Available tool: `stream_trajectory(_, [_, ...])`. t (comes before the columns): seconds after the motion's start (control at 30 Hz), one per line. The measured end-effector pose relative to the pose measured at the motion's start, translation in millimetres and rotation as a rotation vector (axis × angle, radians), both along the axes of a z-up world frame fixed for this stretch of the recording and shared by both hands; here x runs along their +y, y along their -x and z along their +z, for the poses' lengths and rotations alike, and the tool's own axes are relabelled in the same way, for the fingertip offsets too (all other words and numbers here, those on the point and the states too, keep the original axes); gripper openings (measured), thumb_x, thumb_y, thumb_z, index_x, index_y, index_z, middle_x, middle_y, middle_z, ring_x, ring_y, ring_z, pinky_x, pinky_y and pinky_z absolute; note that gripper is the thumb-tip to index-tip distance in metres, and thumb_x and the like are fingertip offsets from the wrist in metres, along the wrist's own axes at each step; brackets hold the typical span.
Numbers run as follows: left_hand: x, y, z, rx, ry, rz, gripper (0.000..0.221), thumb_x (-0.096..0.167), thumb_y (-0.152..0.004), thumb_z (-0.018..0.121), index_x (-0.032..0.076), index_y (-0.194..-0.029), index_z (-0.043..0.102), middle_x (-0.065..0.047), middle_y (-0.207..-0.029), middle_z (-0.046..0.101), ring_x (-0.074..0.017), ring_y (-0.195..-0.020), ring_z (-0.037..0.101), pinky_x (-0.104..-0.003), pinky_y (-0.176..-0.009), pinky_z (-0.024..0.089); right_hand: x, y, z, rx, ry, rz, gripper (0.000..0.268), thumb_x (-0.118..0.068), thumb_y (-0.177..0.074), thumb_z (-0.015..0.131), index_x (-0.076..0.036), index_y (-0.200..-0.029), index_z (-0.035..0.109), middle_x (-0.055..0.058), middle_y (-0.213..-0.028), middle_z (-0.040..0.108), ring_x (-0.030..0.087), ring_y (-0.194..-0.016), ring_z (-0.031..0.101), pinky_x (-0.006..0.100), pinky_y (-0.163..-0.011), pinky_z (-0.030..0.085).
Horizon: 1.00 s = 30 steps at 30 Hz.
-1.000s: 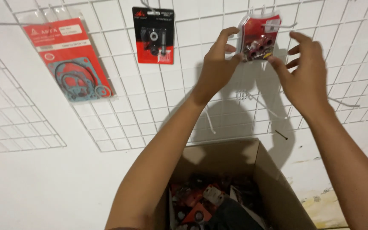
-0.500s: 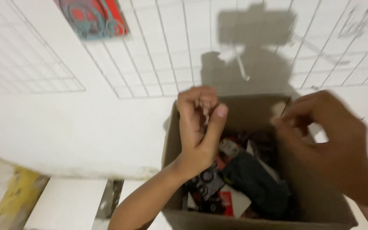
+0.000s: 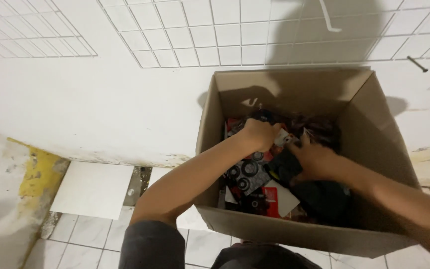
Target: Cleaning and organizing packaged auto parts from a box onto a wire display rack.
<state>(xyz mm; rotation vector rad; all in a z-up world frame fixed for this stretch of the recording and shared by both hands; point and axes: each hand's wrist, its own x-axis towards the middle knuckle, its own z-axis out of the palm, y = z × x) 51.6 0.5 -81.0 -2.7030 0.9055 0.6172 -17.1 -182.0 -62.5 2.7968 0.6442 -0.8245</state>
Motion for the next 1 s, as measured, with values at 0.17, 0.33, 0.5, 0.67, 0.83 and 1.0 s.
stream_trajectory(0.17, [-14.2,-47.7,-69.0,-0.066,-0.023,-0.018,0.053,0.014,-0.093,0.059,0.008,-0.146,0.052,-0.015,-0.115,0.072,-0.031,-0.09,0.071,-0.048,-0.069,0.056,-6.1,2.1,-58.1,-0.18,0.222,0.172,0.1,-0.047,-0.082,0.086,-0.022,-0.16,0.03,0.03,-0.155,0.033,0.034,-0.114,0.07,0.041,-0.082,0.066])
stream_trajectory(0.33, [1.7,-46.5,-105.8,-0.074,0.079,-0.086,0.045,0.014,-0.095,0.062,0.012,-0.139,0.059,-0.013,-0.12,0.072,-0.0317,-0.102,0.072,-0.05,-0.078,0.059,-18.1,-10.8,3.0,-0.425,-0.019,0.104,0.076,-0.001,-0.079,0.081,-0.026,-0.146,0.055,0.023,-0.146,0.052,0.035,-0.098,0.075,0.045,-0.063,0.067])
stream_trajectory(0.5, [5.2,-31.5,-107.4,-0.066,0.09,-0.034,0.031,0.018,-0.086,0.069,0.014,-0.117,0.073,-0.013,-0.107,0.076,-0.0334,-0.094,0.074,-0.047,-0.072,0.06,-30.4,-19.5,55.3,-0.853,-0.001,0.071,0.037,-0.017,-0.1,0.061,-0.031,-0.134,0.066,0.01,-0.128,0.066,0.03,-0.103,0.07,0.038,-0.069,0.06])
stream_trajectory(0.67, [-9.6,-14.9,-100.2,-0.044,-0.209,0.053,0.073,0.057,-0.079,0.07,0.035,-0.147,0.053,-0.001,-0.133,0.065,-0.0199,-0.119,0.06,-0.031,-0.087,0.049,-23.0,-11.7,86.3,-0.87,-0.484,-0.134,0.039,0.002,-0.088,0.054,-0.003,-0.127,0.054,0.021,-0.12,0.051,0.047,-0.105,0.061,0.048,-0.074,0.059])
stream_trajectory(0.83, [-10.2,6.9,-51.9,-0.074,-0.261,-0.131,0.093,0.064,-0.078,0.066,0.031,-0.16,0.036,-0.005,-0.148,0.058,-0.0278,-0.132,0.058,-0.035,-0.096,0.052,-17.0,-4.3,90.2,-0.504,-1.08,-0.366,0.049,-0.003,-0.088,0.055,0.003,-0.131,0.034,0.021,-0.122,0.032,0.05,-0.126,0.04,0.061,-0.091,0.047])
stream_trajectory(1.0, [-23.6,5.9,-101.1,-0.034,0.12,0.062,0.079,0.065,-0.091,0.027,0.02,-0.153,0.046,-0.016,-0.153,0.045,-0.0406,-0.137,0.043,-0.065,-0.109,0.036,-10.8,2.1,93.6,-0.645,-0.84,-0.192,0.042,0.002,-0.096,0.058,0.008,-0.132,0.037,0.026,-0.122,0.037,0.05,-0.117,0.046,0.06,-0.094,0.046])
